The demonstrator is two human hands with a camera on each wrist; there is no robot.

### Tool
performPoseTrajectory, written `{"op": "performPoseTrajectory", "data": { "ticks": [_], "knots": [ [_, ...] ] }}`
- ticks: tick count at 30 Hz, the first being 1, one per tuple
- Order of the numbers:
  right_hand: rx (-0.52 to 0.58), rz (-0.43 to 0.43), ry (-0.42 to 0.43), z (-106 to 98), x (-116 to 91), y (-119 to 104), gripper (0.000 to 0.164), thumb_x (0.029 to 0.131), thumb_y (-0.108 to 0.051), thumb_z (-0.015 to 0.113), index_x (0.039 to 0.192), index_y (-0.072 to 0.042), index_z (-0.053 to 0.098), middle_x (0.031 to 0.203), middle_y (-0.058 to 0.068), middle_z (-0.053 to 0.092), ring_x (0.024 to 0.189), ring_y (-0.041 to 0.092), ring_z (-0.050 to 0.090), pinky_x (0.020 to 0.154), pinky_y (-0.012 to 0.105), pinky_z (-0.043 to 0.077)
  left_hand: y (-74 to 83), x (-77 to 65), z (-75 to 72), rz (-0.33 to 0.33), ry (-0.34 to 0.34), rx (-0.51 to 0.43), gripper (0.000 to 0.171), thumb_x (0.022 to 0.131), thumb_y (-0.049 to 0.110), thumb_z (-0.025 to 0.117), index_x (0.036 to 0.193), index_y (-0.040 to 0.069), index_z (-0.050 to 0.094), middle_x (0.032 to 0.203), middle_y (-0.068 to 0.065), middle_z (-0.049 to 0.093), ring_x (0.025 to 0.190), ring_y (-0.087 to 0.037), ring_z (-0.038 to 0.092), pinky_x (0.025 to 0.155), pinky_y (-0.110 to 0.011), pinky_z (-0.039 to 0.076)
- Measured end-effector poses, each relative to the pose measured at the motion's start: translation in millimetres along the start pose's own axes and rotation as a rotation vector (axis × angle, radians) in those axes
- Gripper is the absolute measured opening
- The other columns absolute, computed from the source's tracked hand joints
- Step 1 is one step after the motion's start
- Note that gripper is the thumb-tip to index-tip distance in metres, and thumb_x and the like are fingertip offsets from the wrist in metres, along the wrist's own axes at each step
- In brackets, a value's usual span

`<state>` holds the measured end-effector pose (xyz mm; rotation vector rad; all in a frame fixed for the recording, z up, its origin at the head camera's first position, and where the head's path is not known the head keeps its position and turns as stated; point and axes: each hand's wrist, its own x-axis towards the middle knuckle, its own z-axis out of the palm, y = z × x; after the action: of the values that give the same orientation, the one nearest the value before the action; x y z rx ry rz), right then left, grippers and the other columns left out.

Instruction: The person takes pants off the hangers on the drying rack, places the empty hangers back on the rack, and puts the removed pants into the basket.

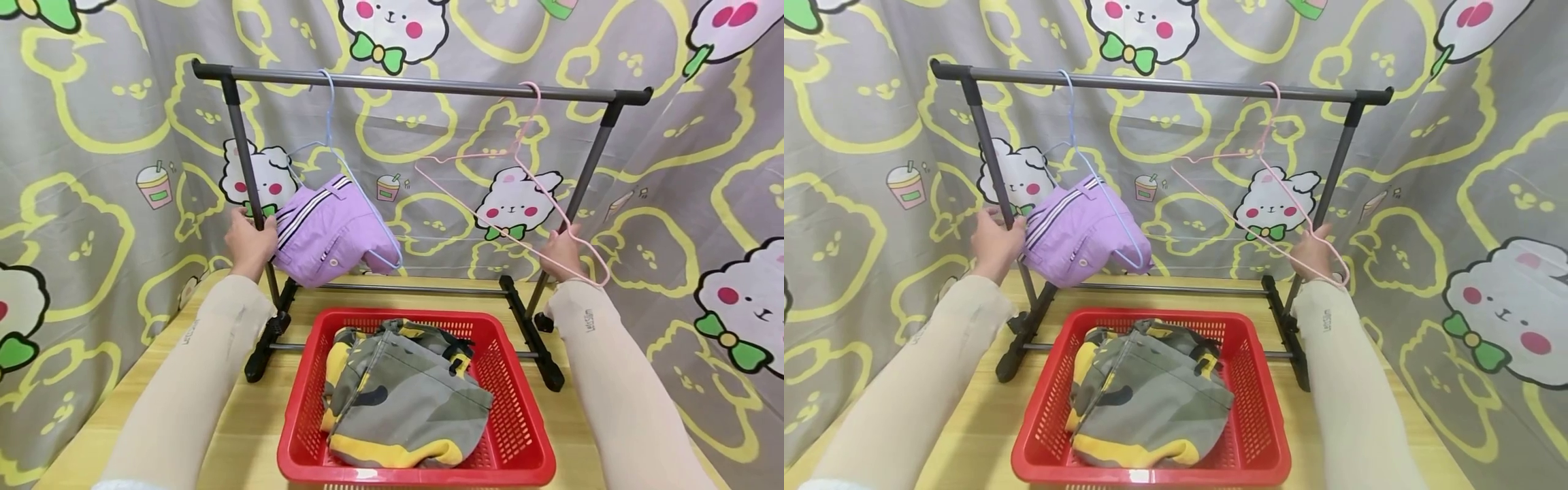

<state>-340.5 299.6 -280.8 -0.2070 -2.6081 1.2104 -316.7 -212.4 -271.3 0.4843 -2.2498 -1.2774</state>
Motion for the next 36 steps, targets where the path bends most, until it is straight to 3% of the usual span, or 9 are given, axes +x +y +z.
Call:
{"op": "performPoseTrajectory", "data": {
  "ticks": [7,10,13,17,19,22,26,30,36],
  "knots": [
    [-0.002,-0.061,0.012,0,3,6,0.044,0.105,-0.021,0.013,0.136,0.009,0.005,0.118,0.039,0.042,0.1,0.045,0.047,0.081,0.048,0.042,30.8,-16.2,3.2,0.105,0.178,-0.162,0.044,0.089,0.018,0.06,0.125,0.004,0.039,0.112,-0.01,0.043,0.108,-0.027,0.043,0.095,-0.037,0.035],
    [-0.01,-0.072,0.001,-2,5,8,0.046,0.104,-0.022,0.013,0.137,0.009,0.003,0.115,0.037,0.041,0.099,0.046,0.046,0.081,0.05,0.041,47.3,-26.4,4.0,0.164,0.183,-0.224,0.039,0.091,0.019,0.06,0.122,0.005,0.042,0.11,-0.007,0.047,0.103,-0.024,0.047,0.092,-0.033,0.037],
    [-0.011,-0.058,-0.017,-3,7,9,0.047,0.104,-0.024,0.013,0.138,0.007,0.003,0.116,0.037,0.041,0.101,0.046,0.045,0.083,0.05,0.041,62.8,-36.3,5.4,0.189,0.131,-0.295,0.038,0.094,0.023,0.059,0.123,0.005,0.043,0.116,-0.008,0.05,0.104,-0.021,0.052,0.091,-0.028,0.041],
    [-0.007,-0.021,-0.041,-3,7,10,0.049,0.104,-0.027,0.012,0.14,0.006,0.001,0.12,0.037,0.04,0.103,0.044,0.045,0.084,0.049,0.04,79.5,-48.1,7.9,0.148,-0.002,-0.372,0.044,0.097,0.03,0.058,0.13,0.007,0.041,0.125,-0.008,0.051,0.11,-0.018,0.056,0.092,-0.027,0.044],
    [0.002,-0.005,-0.051,-2,7,10,0.051,0.104,-0.026,0.012,0.142,0.005,-0.003,0.123,0.038,0.038,0.106,0.044,0.044,0.089,0.052,0.04,86.4,-52.6,9.1,0.104,-0.104,-0.484,0.047,0.099,0.03,0.055,0.135,0.006,0.038,0.129,-0.01,0.051,0.114,-0.022,0.056,0.094,-0.03,0.045],
    [0.023,0.005,-0.057,-2,6,9,0.054,0.105,-0.025,0.013,0.143,0.005,-0.008,0.129,0.04,0.036,0.115,0.047,0.041,0.099,0.056,0.035,95.0,-59.2,8.5,-0.027,-0.332,-0.803,0.053,0.103,0.033,0.047,0.145,0.005,0.029,0.14,-0.014,0.045,0.125,-0.027,0.049,0.1,-0.034,0.043],
    [0.034,0.008,-0.053,-1,5,8,0.057,0.105,-0.025,0.014,0.144,0.005,-0.014,0.134,0.042,0.033,0.122,0.05,0.038,0.103,0.059,0.03,103.1,-68.9,6.6,-0.307,-0.595,-1.19,0.063,0.104,0.044,0.037,0.152,0.008,0.019,0.151,-0.015,0.033,0.134,-0.03,0.04,0.106,-0.039,0.037],
    [0.025,0.005,-0.031,1,6,8,0.057,0.105,-0.025,0.016,0.146,0.004,-0.013,0.135,0.042,0.034,0.122,0.052,0.039,0.102,0.059,0.032,109.3,-79.9,7.9,-0.432,-0.724,-1.287,0.069,0.102,0.052,0.034,0.152,0.007,0.02,0.151,-0.016,0.032,0.135,-0.032,0.037,0.108,-0.043,0.034],
    [0.013,0.007,-0.012,1,9,12,0.057,0.105,-0.026,0.017,0.147,0.003,-0.01,0.136,0.04,0.034,0.123,0.05,0.038,0.103,0.058,0.031,115.2,-95.7,14.7,-0.458,-0.896,-1.247,0.076,0.1,0.059,0.03,0.154,0.009,0.015,0.156,-0.017,0.023,0.141,-0.036,0.025,0.11,-0.05,0.028]
  ]
}}
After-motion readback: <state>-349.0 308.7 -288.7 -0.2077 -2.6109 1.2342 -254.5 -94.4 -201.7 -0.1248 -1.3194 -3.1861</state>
